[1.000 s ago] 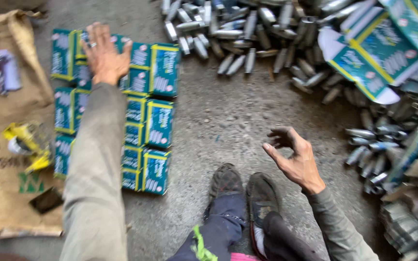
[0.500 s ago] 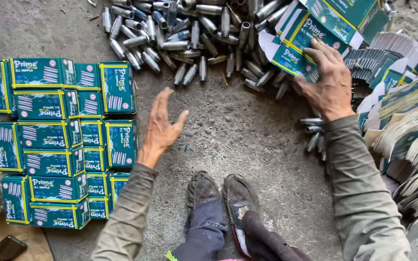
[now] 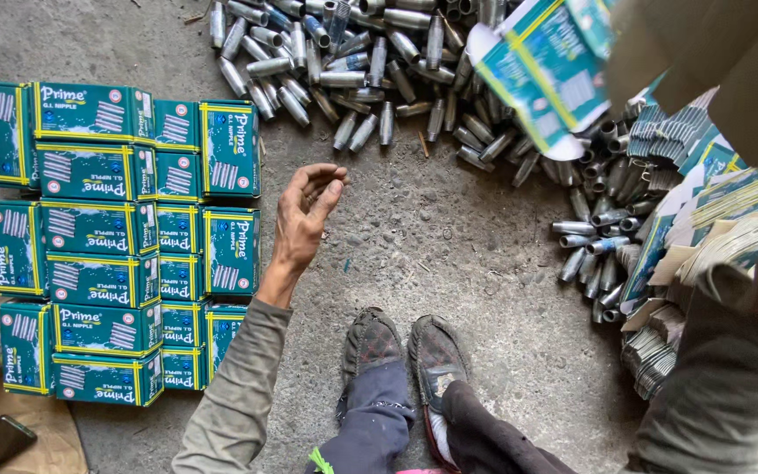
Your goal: The person folds a cardboard box by hand and fills it with metal pipe fittings before closing the lid.
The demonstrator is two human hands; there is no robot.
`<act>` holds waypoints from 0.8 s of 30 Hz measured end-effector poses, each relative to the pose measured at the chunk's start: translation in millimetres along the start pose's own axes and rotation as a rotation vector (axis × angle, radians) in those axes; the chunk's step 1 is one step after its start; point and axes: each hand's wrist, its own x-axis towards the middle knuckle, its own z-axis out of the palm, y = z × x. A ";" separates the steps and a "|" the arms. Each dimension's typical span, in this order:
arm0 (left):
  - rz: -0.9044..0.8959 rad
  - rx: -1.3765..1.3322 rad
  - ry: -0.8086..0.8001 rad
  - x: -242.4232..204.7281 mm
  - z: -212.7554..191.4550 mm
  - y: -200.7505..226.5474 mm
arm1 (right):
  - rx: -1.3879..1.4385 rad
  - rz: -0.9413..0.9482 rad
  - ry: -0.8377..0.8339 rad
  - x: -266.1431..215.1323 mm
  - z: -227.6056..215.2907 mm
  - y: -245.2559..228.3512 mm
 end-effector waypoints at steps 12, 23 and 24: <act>-0.551 -0.739 0.306 -24.5 42.6 -30.1 | 0.091 0.654 -0.181 -52.5 183.3 -152.7; -0.266 -0.651 0.080 -38.5 57.9 -10.5 | 0.176 0.424 -0.274 -77.7 232.5 -202.8; -0.353 -0.988 0.009 -38.1 51.8 -46.0 | 0.336 0.505 -0.271 -73.7 227.1 -194.6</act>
